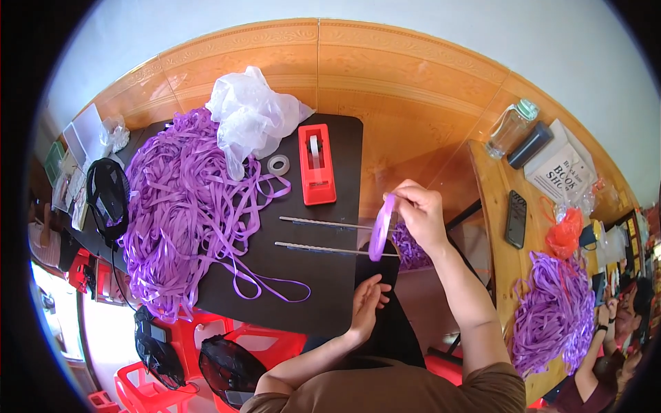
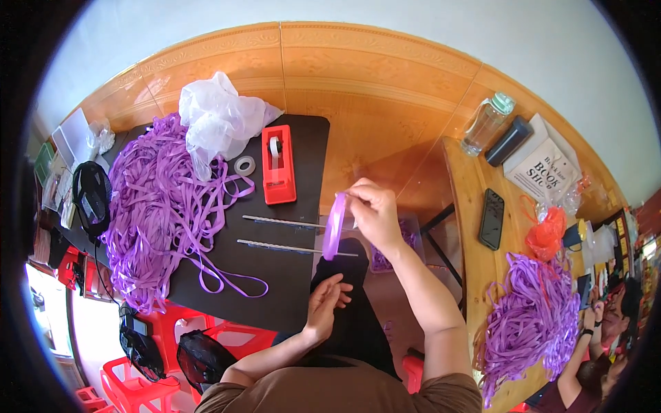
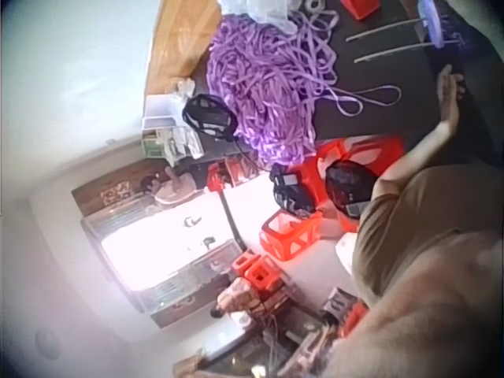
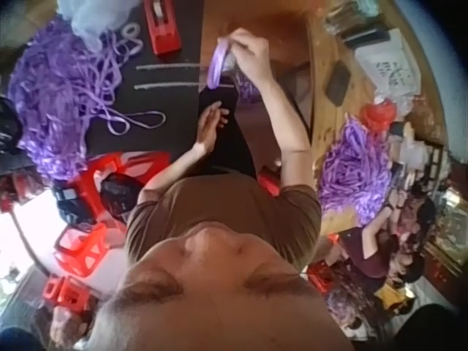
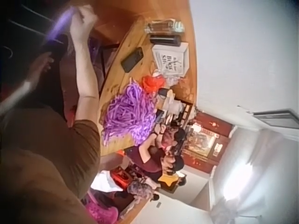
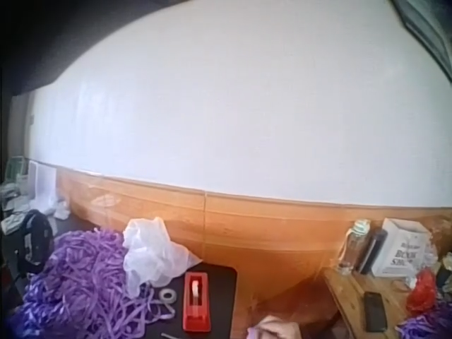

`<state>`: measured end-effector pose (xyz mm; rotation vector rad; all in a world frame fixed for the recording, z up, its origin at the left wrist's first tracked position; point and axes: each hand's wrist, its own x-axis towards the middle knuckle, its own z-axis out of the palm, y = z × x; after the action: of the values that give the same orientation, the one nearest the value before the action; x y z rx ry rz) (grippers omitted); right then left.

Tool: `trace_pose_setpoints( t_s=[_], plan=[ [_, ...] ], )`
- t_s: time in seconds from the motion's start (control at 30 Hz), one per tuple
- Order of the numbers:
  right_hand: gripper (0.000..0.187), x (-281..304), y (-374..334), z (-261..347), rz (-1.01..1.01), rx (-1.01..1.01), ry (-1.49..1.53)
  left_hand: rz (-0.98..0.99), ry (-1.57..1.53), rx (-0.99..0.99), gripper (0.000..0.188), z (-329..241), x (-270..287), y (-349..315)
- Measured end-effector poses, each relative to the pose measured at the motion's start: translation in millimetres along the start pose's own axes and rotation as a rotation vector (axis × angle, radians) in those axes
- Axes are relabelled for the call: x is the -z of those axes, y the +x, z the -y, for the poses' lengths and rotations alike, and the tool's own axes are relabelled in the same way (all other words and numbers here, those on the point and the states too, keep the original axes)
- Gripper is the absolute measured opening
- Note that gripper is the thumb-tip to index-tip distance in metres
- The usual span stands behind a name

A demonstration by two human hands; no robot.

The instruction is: Wrapping and tying purple ribbons using a metal jig to create decorative bundles.

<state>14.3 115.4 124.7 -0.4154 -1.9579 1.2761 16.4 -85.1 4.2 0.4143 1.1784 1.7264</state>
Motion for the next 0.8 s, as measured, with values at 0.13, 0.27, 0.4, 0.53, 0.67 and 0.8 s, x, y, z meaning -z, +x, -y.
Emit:
trace_pose_setpoints(
  t_s=[0.13,0.27,0.4,0.53,0.67,0.8],
  plan=[
    [0.01,3,17,-54,0.088,-0.307,0.292,-0.112,-0.013,-0.104,0.035,-7,-16,26],
    [0.009,-8,11,-79,0.063,-0.528,0.323,-0.212,0.0,-0.164,0.034,-18,-21,53],
    [0.011,-13,-5,-100,0.058,-0.598,0.37,-0.186,-0.105,-0.408,0.036,-6,-25,81],
    [0.012,-19,-32,-100,0.04,-0.797,0.474,-0.221,-0.06,-0.533,0.038,-5,-31,92],
    [0.009,-19,-58,-99,0.018,-0.854,0.403,-0.202,-0.072,-0.527,0.038,-19,-35,93],
    [0.013,-20,-89,-86,-0.039,-0.808,0.418,-0.238,0.099,-0.616,0.018,-3,-28,95]
  ],
)
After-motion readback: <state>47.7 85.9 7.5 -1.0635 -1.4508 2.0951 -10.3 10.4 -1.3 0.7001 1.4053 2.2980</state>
